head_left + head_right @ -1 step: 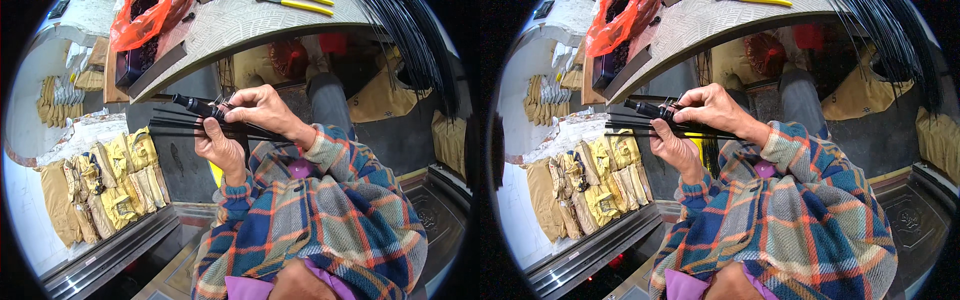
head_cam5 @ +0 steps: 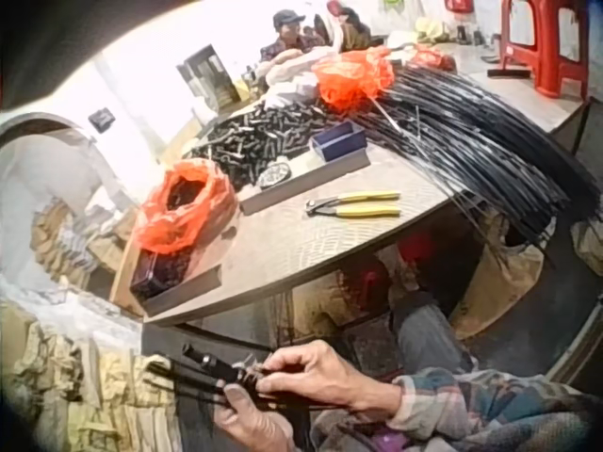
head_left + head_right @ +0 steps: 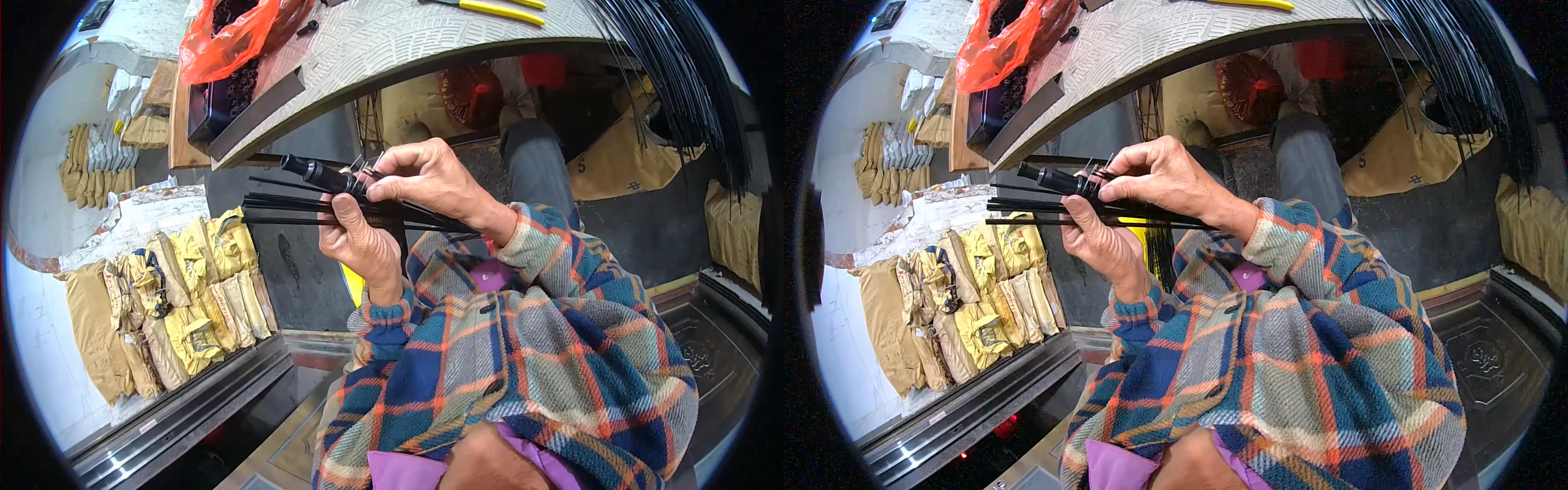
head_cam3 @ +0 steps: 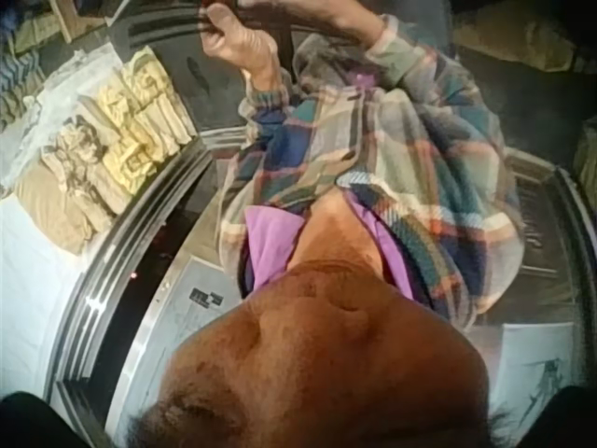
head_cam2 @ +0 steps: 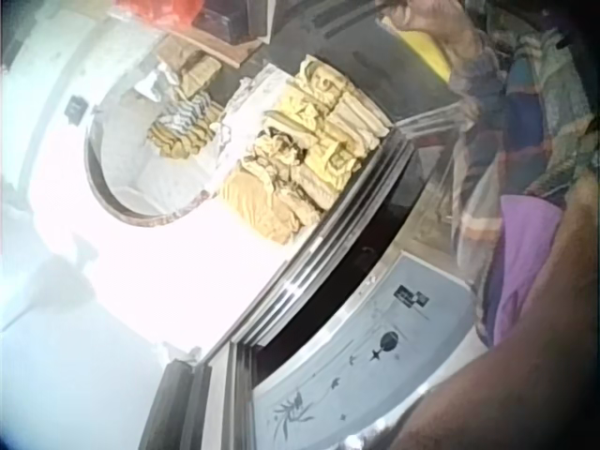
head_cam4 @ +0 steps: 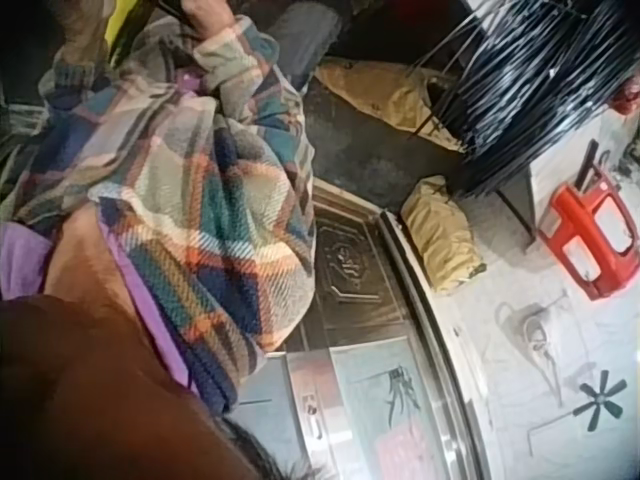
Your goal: Assembling black plastic tube components into a central circular base using a crimping tool and a hammer.
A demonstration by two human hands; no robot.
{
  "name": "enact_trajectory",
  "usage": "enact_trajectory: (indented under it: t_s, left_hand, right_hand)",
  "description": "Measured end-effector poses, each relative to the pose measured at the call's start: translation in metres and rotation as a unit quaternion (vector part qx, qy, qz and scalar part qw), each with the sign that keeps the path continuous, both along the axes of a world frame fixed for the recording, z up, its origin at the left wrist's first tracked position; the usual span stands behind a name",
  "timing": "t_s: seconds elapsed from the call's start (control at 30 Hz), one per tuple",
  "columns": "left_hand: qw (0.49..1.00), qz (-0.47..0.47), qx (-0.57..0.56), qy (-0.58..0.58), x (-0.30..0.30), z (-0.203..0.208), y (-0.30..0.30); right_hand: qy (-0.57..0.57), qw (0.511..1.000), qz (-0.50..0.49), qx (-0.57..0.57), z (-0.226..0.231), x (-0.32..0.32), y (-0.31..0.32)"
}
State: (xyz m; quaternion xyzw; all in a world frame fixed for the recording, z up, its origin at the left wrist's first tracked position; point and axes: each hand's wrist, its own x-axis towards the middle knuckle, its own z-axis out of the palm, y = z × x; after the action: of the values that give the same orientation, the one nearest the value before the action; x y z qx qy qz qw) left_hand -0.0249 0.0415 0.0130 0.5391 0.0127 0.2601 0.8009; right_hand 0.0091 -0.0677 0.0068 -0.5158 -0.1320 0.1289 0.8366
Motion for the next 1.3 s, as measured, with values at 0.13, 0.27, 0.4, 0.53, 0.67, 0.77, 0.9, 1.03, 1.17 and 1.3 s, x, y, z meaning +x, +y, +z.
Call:
enact_trajectory:
  t_s: [0.13, 0.27, 0.4, 0.53, 0.67, 0.77, 0.9, 1.03, 1.17, 1.3]
  left_hand:
    - [1.0, -0.024, -0.002, 0.012, -0.002, 0.004, -0.007]
    - [0.996, -0.06, -0.045, 0.037, -0.003, 0.002, -0.001]
    - [0.996, -0.07, -0.051, 0.036, -0.004, -0.001, -0.002]
    - [0.998, -0.057, -0.026, 0.016, -0.006, -0.001, -0.001]
    - [1.0, 0.002, 0.027, 0.001, -0.005, 0.001, -0.005]
    - [0.998, -0.01, 0.054, -0.014, -0.008, 0.003, -0.003]
    - [0.997, -0.008, 0.072, -0.009, -0.007, 0.003, -0.006]
    - [0.992, -0.018, 0.125, -0.009, -0.007, -0.007, -0.002]
    - [0.994, -0.044, 0.096, -0.041, -0.007, 0.001, -0.002]
    - [0.99, -0.072, 0.113, -0.045, -0.008, 0.006, -0.004]
  right_hand:
    - [-0.004, 0.997, -0.052, 0.063, 0.0, -0.01, 0.013]
    - [-0.034, 0.998, -0.051, 0.009, -0.005, -0.017, 0.011]
    - [-0.115, 0.986, -0.12, -0.016, -0.008, -0.022, 0.013]
    - [-0.106, 0.986, -0.125, -0.033, -0.004, -0.022, 0.015]
    - [-0.077, 0.992, -0.092, -0.03, 0.0, -0.015, 0.011]
    - [-0.048, 0.998, -0.029, -0.035, 0.003, -0.012, 0.005]
    - [-0.024, 0.999, -0.017, -0.019, 0.004, -0.015, 0.005]
    - [-0.121, 0.975, -0.159, -0.096, 0.012, -0.037, 0.016]
    - [-0.236, 0.95, -0.195, -0.065, -0.001, -0.038, 0.022]
    - [-0.106, 0.99, -0.093, 0.027, -0.006, -0.032, 0.018]
